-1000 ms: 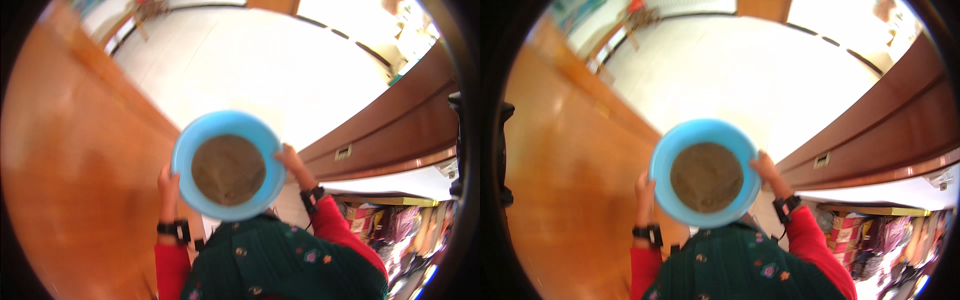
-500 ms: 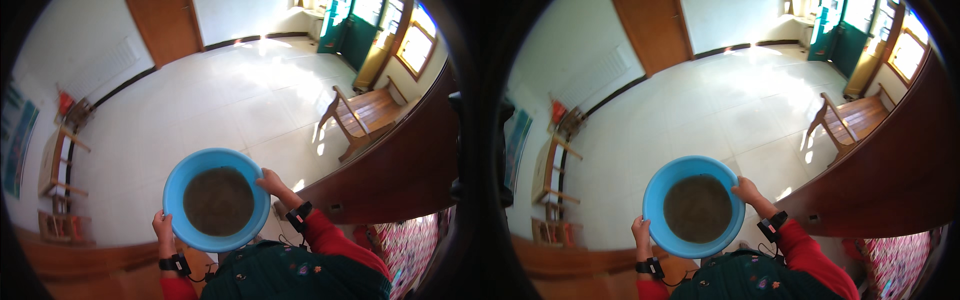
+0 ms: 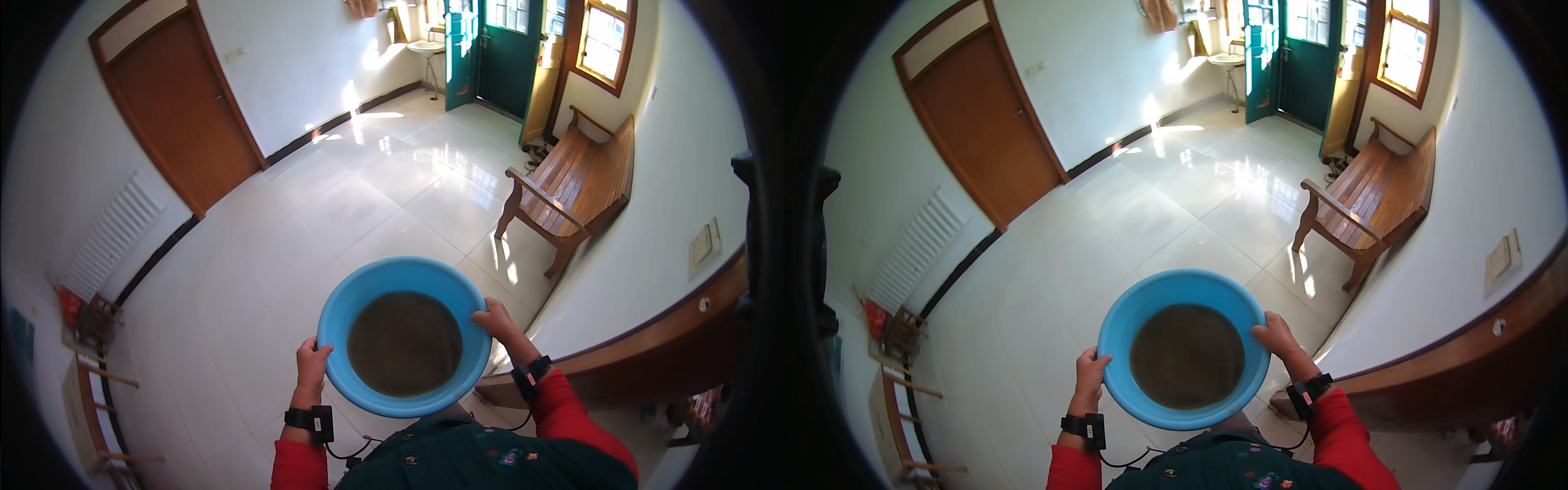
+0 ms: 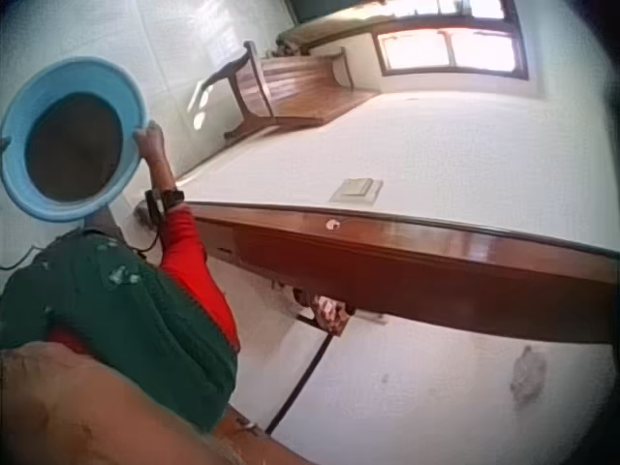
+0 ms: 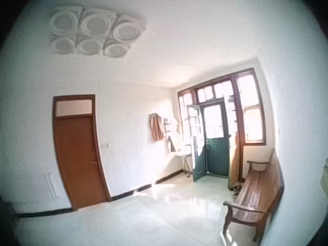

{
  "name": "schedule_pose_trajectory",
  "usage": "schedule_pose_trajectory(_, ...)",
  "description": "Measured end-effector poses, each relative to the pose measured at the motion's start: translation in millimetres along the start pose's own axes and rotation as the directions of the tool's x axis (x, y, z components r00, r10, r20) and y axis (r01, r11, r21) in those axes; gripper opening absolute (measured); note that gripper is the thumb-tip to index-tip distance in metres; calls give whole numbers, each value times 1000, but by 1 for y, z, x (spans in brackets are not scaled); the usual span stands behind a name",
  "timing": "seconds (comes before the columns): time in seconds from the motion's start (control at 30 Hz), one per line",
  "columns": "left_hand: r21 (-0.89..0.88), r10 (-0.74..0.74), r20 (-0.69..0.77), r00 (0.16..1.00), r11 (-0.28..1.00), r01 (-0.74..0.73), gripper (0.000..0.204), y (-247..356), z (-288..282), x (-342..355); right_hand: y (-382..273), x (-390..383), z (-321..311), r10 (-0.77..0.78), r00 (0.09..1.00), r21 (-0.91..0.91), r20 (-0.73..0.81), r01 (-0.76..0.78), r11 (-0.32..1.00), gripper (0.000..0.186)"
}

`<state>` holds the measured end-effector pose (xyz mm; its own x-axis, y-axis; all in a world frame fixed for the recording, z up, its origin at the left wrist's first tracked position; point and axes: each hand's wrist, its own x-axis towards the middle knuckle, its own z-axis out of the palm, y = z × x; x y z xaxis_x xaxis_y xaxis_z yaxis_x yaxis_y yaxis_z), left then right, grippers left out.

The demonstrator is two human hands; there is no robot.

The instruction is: The person carries a blue basin of water from the living room to the bathroom, empties it, and refills it with clean water. They then return to the living room, place the basin on the floor, and use a dark cloth to wipe the tiled floor.

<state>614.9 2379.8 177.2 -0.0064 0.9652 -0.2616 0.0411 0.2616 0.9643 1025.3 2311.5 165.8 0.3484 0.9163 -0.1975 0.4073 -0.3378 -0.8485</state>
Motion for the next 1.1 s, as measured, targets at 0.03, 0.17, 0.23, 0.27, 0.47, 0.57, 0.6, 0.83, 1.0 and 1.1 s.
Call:
schedule_pose_trajectory(0.03,64,5,26,1000,998,-7,26,6,8,25,-3,16,0,26,999,-17,-26,-27,1000,38)
schedule_pose_trajectory(0.17,266,67,86,994,960,-88,25,30,43,119,-11,91,-6,-23,990,-113,-137,8,994,37)
schedule_pose_trajectory(0.23,279,39,106,994,958,-67,24,40,58,149,-16,118,-11,27,989,-56,-143,-35,998,37)
schedule_pose_trajectory(0.27,300,46,116,992,951,-79,24,47,65,170,-21,138,-16,18,991,-72,-136,-28,997,37)
schedule_pose_trajectory(0.47,297,99,182,978,943,-151,24,89,119,302,-63,246,-47,42,977,-88,-208,-61,994,36)
schedule_pose_trajectory(0.57,356,102,246,964,916,-188,19,107,147,383,-81,314,-55,70,972,-61,-226,-86,994,36)
schedule_pose_trajectory(0.6,359,149,266,952,902,-241,18,113,155,410,-86,333,-57,-12,967,-44,-253,1,999,34)
schedule_pose_trajectory(0.83,238,117,405,907,944,-228,22,182,217,592,-147,473,-65,14,914,-7,-406,-19,1000,38)
schedule_pose_trajectory(1.0,288,16,485,874,941,-177,22,229,268,700,-180,565,-88,92,901,-49,-425,-124,991,41)
schedule_pose_trajectory(1.1,318,-69,511,857,941,-113,21,243,296,777,-189,648,-96,239,907,18,-346,-248,969,38)
